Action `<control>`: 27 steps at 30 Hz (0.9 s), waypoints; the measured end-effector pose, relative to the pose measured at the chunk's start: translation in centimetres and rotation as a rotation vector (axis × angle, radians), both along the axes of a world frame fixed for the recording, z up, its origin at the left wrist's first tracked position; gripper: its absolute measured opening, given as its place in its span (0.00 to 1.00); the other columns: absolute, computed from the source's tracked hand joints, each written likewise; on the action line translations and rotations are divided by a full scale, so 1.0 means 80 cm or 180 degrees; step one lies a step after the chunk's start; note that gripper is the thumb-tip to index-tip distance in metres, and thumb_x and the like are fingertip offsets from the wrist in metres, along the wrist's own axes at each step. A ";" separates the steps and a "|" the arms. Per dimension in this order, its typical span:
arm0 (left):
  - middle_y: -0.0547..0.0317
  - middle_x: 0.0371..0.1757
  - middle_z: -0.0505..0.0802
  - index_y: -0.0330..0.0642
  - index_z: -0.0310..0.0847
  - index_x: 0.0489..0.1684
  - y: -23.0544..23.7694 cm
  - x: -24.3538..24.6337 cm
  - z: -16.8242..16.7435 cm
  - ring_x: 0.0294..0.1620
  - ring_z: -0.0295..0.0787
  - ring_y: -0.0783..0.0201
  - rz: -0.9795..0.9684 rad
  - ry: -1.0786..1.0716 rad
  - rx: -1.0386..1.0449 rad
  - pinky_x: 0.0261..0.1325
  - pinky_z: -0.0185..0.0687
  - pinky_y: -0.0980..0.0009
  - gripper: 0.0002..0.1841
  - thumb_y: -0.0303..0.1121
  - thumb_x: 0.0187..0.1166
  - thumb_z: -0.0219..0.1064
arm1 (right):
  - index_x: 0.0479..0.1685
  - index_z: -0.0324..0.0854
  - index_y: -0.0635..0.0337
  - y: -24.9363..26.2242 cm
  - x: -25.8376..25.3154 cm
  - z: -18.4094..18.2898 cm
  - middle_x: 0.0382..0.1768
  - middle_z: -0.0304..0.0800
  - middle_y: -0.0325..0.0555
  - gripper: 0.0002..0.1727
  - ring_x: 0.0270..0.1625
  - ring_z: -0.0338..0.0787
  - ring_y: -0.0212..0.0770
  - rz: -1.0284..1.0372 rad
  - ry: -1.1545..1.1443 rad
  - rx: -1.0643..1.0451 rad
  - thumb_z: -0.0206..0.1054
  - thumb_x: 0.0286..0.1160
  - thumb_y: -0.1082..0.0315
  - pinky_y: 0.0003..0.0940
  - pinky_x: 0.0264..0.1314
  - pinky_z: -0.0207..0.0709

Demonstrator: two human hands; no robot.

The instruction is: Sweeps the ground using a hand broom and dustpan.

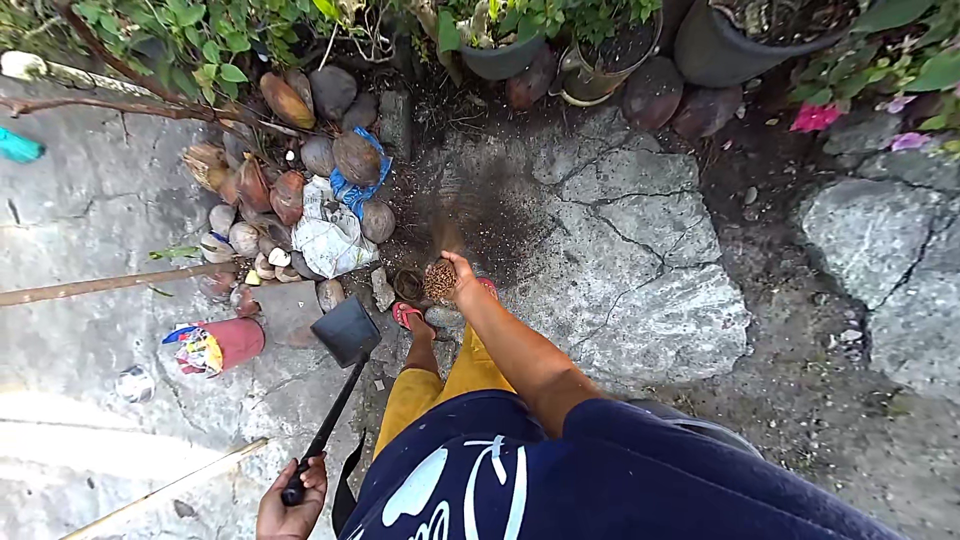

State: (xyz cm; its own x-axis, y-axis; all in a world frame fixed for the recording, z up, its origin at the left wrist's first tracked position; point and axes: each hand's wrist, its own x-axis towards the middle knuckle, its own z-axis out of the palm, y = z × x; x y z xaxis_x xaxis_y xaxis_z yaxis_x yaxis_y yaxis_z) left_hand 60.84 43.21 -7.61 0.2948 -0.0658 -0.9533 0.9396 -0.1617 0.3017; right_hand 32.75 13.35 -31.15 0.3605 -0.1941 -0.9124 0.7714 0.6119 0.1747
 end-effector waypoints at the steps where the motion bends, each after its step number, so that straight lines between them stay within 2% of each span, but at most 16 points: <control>1: 0.56 0.28 0.86 0.36 0.77 0.45 0.000 -0.002 0.000 0.19 0.85 0.69 -0.0008 -0.0003 -0.0008 0.22 0.84 0.80 0.26 0.51 0.90 0.42 | 0.53 0.73 0.56 0.002 0.001 0.001 0.38 0.82 0.50 0.19 0.36 0.84 0.45 -0.0191 0.0174 0.0116 0.59 0.81 0.49 0.46 0.37 0.81; 2: 0.56 0.28 0.86 0.36 0.77 0.45 0.001 -0.004 0.001 0.19 0.85 0.69 -0.0004 -0.0014 -0.0005 0.21 0.84 0.80 0.26 0.51 0.90 0.42 | 0.57 0.72 0.57 0.007 0.006 0.009 0.41 0.82 0.51 0.20 0.39 0.84 0.46 -0.0301 0.0285 0.0144 0.59 0.81 0.50 0.49 0.41 0.81; 3: 0.56 0.28 0.87 0.36 0.77 0.44 0.000 -0.006 0.002 0.19 0.85 0.69 -0.0002 -0.0037 0.0009 0.21 0.83 0.80 0.26 0.50 0.90 0.42 | 0.56 0.71 0.56 0.014 0.014 0.023 0.40 0.82 0.51 0.20 0.38 0.84 0.46 -0.0264 0.0305 0.0118 0.60 0.80 0.50 0.50 0.41 0.82; 5: 0.55 0.28 0.87 0.36 0.78 0.42 -0.002 -0.011 0.003 0.19 0.86 0.68 0.0020 -0.0074 0.0069 0.21 0.84 0.80 0.26 0.50 0.90 0.43 | 0.52 0.72 0.55 0.027 0.027 0.056 0.34 0.83 0.48 0.18 0.32 0.85 0.44 0.0060 0.0133 -0.0070 0.60 0.79 0.50 0.47 0.35 0.83; 7: 0.56 0.28 0.87 0.37 0.77 0.42 -0.003 -0.012 0.002 0.19 0.85 0.69 0.0036 -0.0090 0.0126 0.21 0.83 0.80 0.25 0.50 0.90 0.43 | 0.52 0.73 0.54 0.035 0.026 0.071 0.32 0.82 0.47 0.16 0.29 0.85 0.43 0.0447 -0.0117 -0.0249 0.60 0.80 0.52 0.43 0.32 0.83; 10: 0.57 0.28 0.87 0.37 0.77 0.43 -0.006 -0.005 -0.004 0.18 0.85 0.70 0.0013 -0.0029 0.0097 0.21 0.83 0.80 0.25 0.51 0.90 0.43 | 0.48 0.74 0.56 0.026 0.000 0.023 0.28 0.84 0.45 0.17 0.26 0.87 0.41 0.0682 -0.0306 -0.0295 0.55 0.84 0.50 0.39 0.30 0.85; 12: 0.56 0.28 0.87 0.36 0.78 0.44 -0.006 -0.002 -0.003 0.19 0.85 0.69 0.0023 0.0016 0.0050 0.21 0.83 0.80 0.26 0.51 0.89 0.44 | 0.48 0.74 0.56 0.023 -0.008 -0.006 0.31 0.84 0.47 0.18 0.30 0.86 0.42 0.0382 0.0021 -0.0008 0.58 0.82 0.50 0.41 0.32 0.84; 14: 0.55 0.28 0.87 0.35 0.78 0.44 -0.005 -0.005 -0.002 0.19 0.85 0.69 0.0045 0.0038 0.0019 0.21 0.83 0.80 0.26 0.51 0.89 0.43 | 0.57 0.73 0.56 0.026 0.004 0.006 0.40 0.82 0.50 0.19 0.38 0.84 0.46 0.0071 0.0310 0.0150 0.62 0.79 0.51 0.48 0.40 0.81; 18: 0.54 0.29 0.87 0.35 0.77 0.44 -0.005 -0.012 0.000 0.19 0.85 0.68 0.0056 0.0030 0.0066 0.21 0.83 0.80 0.26 0.51 0.89 0.42 | 0.58 0.71 0.52 0.043 0.031 0.081 0.35 0.82 0.48 0.17 0.31 0.83 0.44 0.0562 0.0005 -0.0175 0.62 0.78 0.54 0.46 0.34 0.82; 19: 0.55 0.29 0.87 0.36 0.77 0.45 -0.007 -0.012 0.000 0.19 0.85 0.68 0.0040 0.0028 0.0086 0.21 0.83 0.80 0.26 0.51 0.89 0.42 | 0.57 0.71 0.53 0.042 0.031 0.082 0.34 0.81 0.49 0.16 0.30 0.84 0.44 0.0697 -0.0101 -0.0226 0.61 0.80 0.55 0.45 0.33 0.82; 21: 0.55 0.29 0.87 0.36 0.77 0.45 -0.010 -0.009 -0.002 0.19 0.85 0.69 0.0026 0.0025 0.0111 0.21 0.83 0.80 0.26 0.52 0.90 0.42 | 0.55 0.73 0.55 0.033 0.018 0.057 0.31 0.83 0.47 0.16 0.28 0.86 0.42 0.0894 -0.0256 -0.0260 0.58 0.82 0.52 0.41 0.31 0.84; 23: 0.56 0.29 0.87 0.36 0.77 0.45 -0.010 -0.006 -0.002 0.19 0.85 0.69 0.0024 0.0040 0.0101 0.21 0.83 0.80 0.26 0.51 0.90 0.42 | 0.48 0.74 0.55 0.025 -0.002 0.019 0.30 0.84 0.45 0.17 0.28 0.87 0.40 0.0764 -0.0229 -0.0154 0.57 0.83 0.50 0.38 0.31 0.85; 24: 0.56 0.29 0.87 0.36 0.77 0.45 -0.010 -0.005 -0.002 0.19 0.85 0.69 0.0026 0.0059 0.0089 0.21 0.83 0.80 0.26 0.51 0.90 0.42 | 0.47 0.74 0.55 0.022 -0.006 0.007 0.31 0.83 0.46 0.17 0.29 0.85 0.41 0.0584 -0.0035 -0.0005 0.58 0.82 0.50 0.40 0.31 0.84; 25: 0.56 0.29 0.87 0.35 0.77 0.45 -0.011 -0.006 -0.001 0.19 0.85 0.69 0.0033 0.0089 0.0064 0.21 0.83 0.80 0.27 0.51 0.89 0.42 | 0.48 0.73 0.55 0.018 -0.004 0.004 0.34 0.81 0.47 0.16 0.32 0.83 0.43 0.0372 0.0175 0.0140 0.60 0.81 0.51 0.44 0.35 0.81; 27: 0.55 0.29 0.87 0.34 0.78 0.47 -0.008 -0.005 0.002 0.19 0.86 0.69 0.0014 0.0155 -0.0004 0.22 0.84 0.80 0.28 0.52 0.89 0.41 | 0.57 0.72 0.56 0.015 0.005 0.030 0.41 0.81 0.51 0.18 0.39 0.83 0.46 0.0141 0.0311 0.0165 0.61 0.79 0.52 0.49 0.40 0.81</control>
State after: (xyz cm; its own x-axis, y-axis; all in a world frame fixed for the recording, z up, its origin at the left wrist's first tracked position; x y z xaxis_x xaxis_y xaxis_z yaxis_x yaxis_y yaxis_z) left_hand 60.42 42.55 -7.42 0.2483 -0.0660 -0.9664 0.9539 -0.1573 0.2558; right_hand 33.17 14.56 -28.75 0.2766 -0.1315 -0.9519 0.7587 0.6379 0.1323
